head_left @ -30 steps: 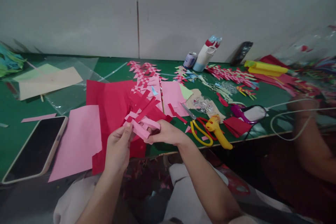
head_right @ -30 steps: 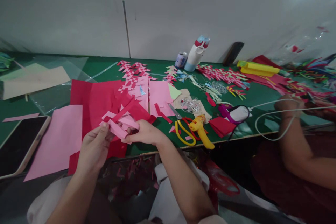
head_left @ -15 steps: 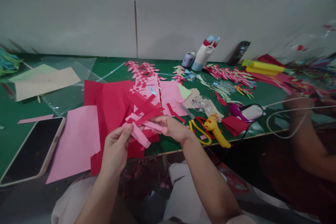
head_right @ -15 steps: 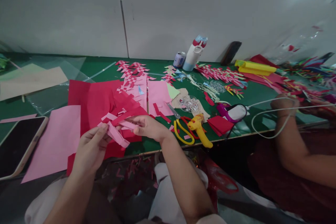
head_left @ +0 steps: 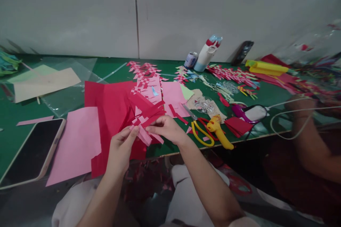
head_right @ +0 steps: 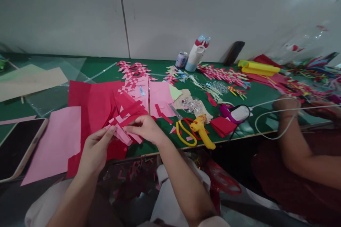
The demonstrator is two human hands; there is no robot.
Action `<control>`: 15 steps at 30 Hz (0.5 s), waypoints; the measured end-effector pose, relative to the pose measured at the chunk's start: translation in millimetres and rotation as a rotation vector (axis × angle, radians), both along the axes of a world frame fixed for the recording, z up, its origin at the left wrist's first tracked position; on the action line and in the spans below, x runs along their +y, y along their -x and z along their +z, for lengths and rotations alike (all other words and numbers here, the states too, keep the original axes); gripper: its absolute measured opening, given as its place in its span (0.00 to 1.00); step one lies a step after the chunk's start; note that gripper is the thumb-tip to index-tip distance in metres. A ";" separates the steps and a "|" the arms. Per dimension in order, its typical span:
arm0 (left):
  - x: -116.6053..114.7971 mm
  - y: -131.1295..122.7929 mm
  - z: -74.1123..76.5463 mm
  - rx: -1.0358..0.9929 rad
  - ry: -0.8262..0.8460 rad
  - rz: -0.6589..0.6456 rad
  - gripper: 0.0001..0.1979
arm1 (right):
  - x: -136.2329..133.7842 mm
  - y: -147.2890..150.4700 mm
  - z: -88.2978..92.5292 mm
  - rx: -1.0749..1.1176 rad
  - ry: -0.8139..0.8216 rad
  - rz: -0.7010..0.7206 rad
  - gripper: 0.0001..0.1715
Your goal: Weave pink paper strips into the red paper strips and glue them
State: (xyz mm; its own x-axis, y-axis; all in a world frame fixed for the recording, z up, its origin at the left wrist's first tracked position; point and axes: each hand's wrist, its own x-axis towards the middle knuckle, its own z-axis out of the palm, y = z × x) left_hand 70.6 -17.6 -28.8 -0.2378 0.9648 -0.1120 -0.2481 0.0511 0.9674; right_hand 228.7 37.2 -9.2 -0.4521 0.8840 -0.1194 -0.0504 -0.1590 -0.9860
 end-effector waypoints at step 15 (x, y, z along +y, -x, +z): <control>-0.3 -0.2 0.3 -0.056 0.028 -0.031 0.11 | -3.5 4.3 -1.7 -0.166 -0.069 0.057 0.21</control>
